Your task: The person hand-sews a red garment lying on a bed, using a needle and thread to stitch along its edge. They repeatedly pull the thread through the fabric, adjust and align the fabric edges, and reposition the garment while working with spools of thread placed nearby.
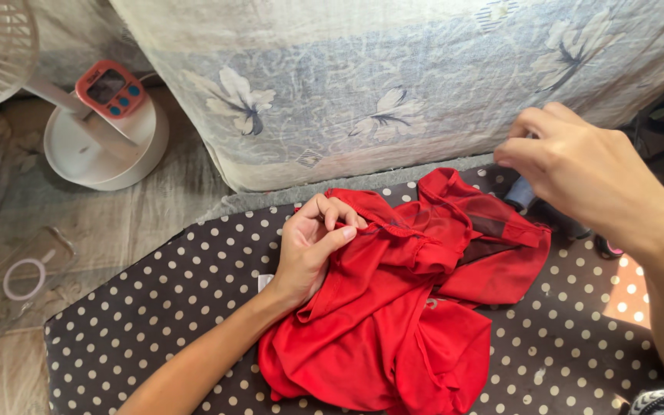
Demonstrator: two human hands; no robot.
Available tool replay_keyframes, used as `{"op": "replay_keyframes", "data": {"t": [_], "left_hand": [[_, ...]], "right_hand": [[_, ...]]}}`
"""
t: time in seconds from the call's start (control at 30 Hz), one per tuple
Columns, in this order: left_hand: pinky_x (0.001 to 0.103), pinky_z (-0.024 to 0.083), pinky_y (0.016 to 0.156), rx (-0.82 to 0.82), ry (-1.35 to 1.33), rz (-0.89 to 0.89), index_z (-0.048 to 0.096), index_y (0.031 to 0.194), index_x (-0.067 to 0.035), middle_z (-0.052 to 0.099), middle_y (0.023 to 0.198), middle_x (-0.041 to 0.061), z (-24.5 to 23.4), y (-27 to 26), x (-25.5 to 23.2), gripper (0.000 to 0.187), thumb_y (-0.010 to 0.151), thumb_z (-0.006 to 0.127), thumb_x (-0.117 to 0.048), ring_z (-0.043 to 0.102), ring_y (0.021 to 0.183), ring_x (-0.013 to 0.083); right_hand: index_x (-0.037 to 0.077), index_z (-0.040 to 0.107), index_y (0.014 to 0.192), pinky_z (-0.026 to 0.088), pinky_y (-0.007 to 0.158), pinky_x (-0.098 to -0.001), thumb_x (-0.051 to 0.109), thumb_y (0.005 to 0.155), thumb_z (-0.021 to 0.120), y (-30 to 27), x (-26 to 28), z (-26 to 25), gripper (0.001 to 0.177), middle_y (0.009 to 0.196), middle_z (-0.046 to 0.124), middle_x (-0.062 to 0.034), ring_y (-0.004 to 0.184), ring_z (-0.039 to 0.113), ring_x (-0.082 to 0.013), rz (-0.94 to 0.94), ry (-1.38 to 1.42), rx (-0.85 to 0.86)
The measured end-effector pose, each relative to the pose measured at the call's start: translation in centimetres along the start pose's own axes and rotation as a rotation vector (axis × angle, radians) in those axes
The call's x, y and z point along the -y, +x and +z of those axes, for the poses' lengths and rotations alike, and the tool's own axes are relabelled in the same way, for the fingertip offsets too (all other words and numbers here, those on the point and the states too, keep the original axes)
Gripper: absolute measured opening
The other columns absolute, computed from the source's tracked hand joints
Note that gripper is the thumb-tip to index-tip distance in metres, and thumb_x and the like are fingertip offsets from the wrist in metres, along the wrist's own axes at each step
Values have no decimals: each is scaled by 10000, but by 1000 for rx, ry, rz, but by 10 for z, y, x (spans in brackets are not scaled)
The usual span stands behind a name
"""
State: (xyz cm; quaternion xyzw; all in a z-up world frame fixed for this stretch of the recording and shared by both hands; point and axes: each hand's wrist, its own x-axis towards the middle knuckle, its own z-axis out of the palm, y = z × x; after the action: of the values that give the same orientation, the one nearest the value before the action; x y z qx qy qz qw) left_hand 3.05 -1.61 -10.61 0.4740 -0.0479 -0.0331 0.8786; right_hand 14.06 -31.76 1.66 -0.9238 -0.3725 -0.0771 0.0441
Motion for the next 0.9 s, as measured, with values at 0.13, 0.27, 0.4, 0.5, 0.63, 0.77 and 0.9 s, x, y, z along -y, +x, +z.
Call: {"op": "replay_keyframes", "data": {"t": [0.13,0.27,0.4,0.5,0.63,0.77,0.9], "left_hand": [[347,490,1009,-3,-6,-18,474,903,-82,595,996,83,-2,0,1,236,930,639,84,623,1028,186],[344,495,1001,1,9,-28,477,905,-81,597,997,84,-3,0,1,232,935,644,77,629,1023,183],[349,500,999,7,14,-37,479,910,-79,597,995,86,-1,1,-2,228,940,647,72,628,1022,183],[347,497,997,16,5,-48,480,916,-75,595,1001,89,-1,0,-4,225,944,645,75,626,1025,184],[350,498,998,24,-2,-68,483,918,-72,595,1003,95,0,0,-5,216,949,640,74,628,1022,187],[349,501,987,21,4,-73,488,919,-70,592,1005,93,1,0,-7,213,950,639,78,626,1015,186],[342,500,988,31,14,-63,492,924,-70,594,1010,93,1,2,-7,210,951,634,82,627,1019,184]], "right_hand": [[81,748,962,567,728,-359,7,763,682,4,3,7,222,992,653,-6,990,637,-228,-9,-17,24],[84,742,957,550,840,-371,32,753,697,10,8,13,215,993,648,-15,1014,620,-238,-35,-51,48],[71,739,1060,447,854,-454,200,752,716,15,16,7,335,1078,652,-80,1021,587,-313,-175,-90,-158],[62,713,1069,440,877,-452,134,818,748,19,28,7,263,1095,654,-89,1026,589,-310,-219,192,-162],[60,700,1147,474,917,-393,93,823,755,20,56,39,330,1109,664,-79,1071,601,-272,-338,645,-127],[70,737,1053,465,840,-353,50,824,771,14,64,64,233,979,683,-53,959,629,-227,-238,748,-37],[66,742,961,499,820,-296,51,850,765,9,55,59,114,934,681,-31,920,656,-186,-153,746,-106]]}}
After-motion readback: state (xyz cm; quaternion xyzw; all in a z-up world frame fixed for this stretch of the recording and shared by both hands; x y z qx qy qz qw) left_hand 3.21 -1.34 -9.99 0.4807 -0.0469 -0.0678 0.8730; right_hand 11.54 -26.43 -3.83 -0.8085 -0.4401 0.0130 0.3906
